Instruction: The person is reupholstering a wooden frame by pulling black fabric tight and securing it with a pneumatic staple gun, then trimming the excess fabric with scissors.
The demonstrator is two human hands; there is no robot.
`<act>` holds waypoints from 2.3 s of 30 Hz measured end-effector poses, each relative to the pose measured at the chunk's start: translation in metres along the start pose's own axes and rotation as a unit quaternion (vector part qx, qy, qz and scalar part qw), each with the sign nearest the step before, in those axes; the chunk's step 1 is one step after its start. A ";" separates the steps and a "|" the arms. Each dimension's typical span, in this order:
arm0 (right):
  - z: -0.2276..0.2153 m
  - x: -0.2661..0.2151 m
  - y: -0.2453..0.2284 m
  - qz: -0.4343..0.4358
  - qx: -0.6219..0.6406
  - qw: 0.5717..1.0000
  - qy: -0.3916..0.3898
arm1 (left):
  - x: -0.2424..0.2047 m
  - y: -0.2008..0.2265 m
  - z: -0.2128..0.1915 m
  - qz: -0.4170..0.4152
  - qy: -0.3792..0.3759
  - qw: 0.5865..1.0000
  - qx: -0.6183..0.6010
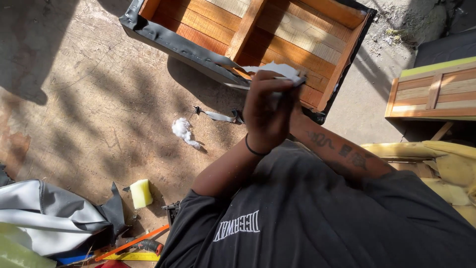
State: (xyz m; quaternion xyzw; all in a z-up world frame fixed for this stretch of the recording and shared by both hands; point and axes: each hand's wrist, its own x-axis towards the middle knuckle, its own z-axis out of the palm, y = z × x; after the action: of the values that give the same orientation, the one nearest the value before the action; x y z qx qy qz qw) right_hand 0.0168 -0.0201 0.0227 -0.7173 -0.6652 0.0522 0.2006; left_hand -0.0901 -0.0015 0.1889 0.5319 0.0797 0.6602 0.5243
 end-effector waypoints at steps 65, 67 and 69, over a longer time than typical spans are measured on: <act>-0.027 0.074 0.029 -0.473 0.051 0.875 -0.094 | -0.073 -0.117 0.121 -0.341 0.161 0.775 0.507; -0.010 0.076 0.019 -0.477 0.054 0.868 -0.128 | -0.072 -0.110 0.126 -0.336 0.159 0.783 0.498; 0.001 0.077 0.008 -0.465 0.042 0.870 -0.156 | -0.071 -0.104 0.129 -0.329 0.129 0.801 0.483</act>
State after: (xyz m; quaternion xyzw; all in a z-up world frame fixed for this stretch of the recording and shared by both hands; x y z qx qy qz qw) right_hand 0.0327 0.0551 0.0336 -0.2985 -0.9416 0.0920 0.1254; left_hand 0.0664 -0.0696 0.1309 0.5678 0.6259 0.3862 0.3697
